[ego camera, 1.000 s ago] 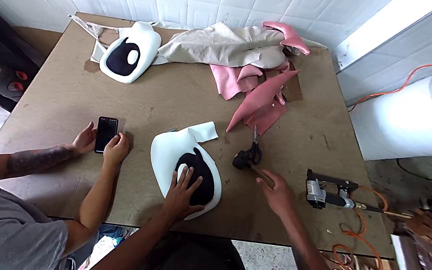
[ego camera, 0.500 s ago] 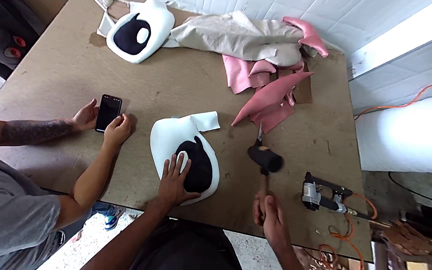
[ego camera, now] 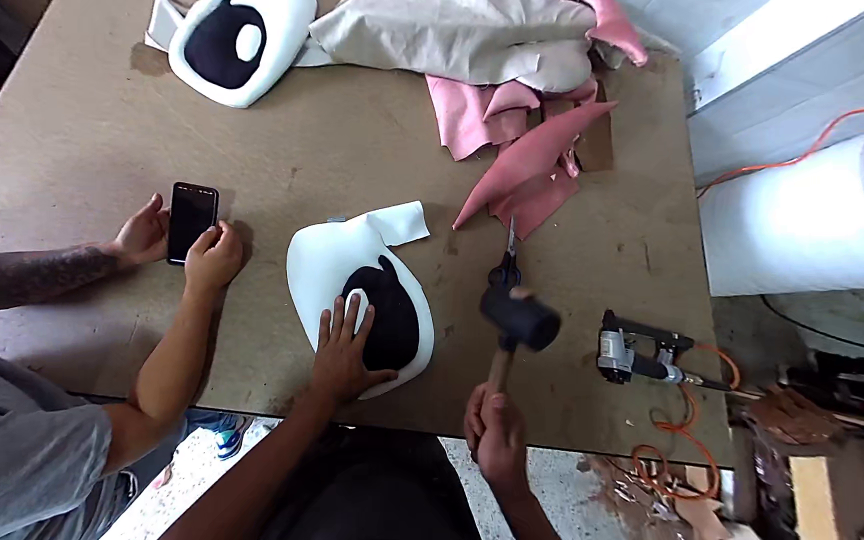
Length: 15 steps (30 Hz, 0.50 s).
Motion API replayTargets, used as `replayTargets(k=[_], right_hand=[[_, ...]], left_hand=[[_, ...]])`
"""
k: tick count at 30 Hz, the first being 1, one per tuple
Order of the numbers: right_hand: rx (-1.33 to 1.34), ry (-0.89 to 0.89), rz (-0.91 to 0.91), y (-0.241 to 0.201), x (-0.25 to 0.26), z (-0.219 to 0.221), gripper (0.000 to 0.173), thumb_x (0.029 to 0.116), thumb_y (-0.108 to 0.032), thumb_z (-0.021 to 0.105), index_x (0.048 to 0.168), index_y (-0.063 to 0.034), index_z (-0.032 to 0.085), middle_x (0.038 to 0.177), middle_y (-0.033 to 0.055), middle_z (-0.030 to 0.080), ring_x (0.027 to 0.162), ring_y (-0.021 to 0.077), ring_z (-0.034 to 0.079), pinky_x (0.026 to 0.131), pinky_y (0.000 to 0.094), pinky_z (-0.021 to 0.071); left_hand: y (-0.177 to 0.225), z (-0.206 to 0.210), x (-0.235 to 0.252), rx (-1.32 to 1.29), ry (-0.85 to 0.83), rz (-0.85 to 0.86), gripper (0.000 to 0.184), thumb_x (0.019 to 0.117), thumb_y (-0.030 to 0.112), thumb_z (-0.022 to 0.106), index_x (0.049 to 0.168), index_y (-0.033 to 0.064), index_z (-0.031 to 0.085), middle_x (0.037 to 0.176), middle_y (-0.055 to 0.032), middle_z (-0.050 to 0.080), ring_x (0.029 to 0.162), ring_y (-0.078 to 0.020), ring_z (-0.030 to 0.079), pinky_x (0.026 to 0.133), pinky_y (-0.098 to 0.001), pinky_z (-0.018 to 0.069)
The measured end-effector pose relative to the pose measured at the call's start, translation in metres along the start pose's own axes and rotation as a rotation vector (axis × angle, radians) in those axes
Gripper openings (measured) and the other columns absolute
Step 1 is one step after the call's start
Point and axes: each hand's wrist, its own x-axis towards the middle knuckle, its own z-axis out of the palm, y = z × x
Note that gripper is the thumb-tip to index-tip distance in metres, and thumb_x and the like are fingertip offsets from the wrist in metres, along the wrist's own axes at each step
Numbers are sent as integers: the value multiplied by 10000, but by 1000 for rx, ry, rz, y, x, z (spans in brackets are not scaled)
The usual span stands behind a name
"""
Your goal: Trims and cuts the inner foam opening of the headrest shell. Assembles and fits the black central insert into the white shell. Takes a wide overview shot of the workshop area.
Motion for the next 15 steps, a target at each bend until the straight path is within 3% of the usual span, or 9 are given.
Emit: replayTargets(k=[2,5,8,10,12,15], right_hand=[[-351,-132,170,48,-1,-5,674,1052,-644,323,1164,-70,659,772,51,629,629,175,614,589,418,568],[-461,-251,388,73,13,-1,670,1033,-682,303,1037,-105,645,694,36,535,580,200,544,555,432,510],[-488,-323,465,59,20,-10,690,1020,-712,282,1032,-114,626,692,37,524,569,205,534,543,426,503],[-410,-356,505,43,29,-19,674,1022,-707,301,1040,-107,606,653,37,495,494,193,483,459,384,458],[-277,-365,447,12,41,-21,639,1044,-653,332,1091,-81,612,635,42,493,456,189,466,418,368,447],[-134,-280,100,-64,73,-8,621,1072,-595,316,1083,-50,613,616,21,482,443,168,465,414,350,461]], left_hand=[[1,-1,0,-9,-12,-7,1357,582,1046,481,1662,273,201,1749,-29,-25,1600,-301,-100,1281,-599,-16],[-2,1,-1,-17,16,-15,1328,586,1041,487,1654,293,235,1750,-18,-15,1600,-300,-97,1287,-593,-1],[-2,3,-4,-33,47,-15,1295,597,1025,510,1646,308,260,1750,3,-15,1600,-285,-103,1291,-580,-1],[-1,4,0,-34,64,-18,1303,588,1029,509,1645,308,264,1750,12,-19,1600,-279,-108,1293,-575,-7],[-2,3,0,-30,63,-28,1299,588,1035,495,1641,306,277,1750,8,-5,1602,-283,-91,1290,-578,6],[-1,4,0,-35,55,-27,1284,602,1026,493,1643,309,270,1750,11,-15,1602,-281,-92,1289,-576,4]])
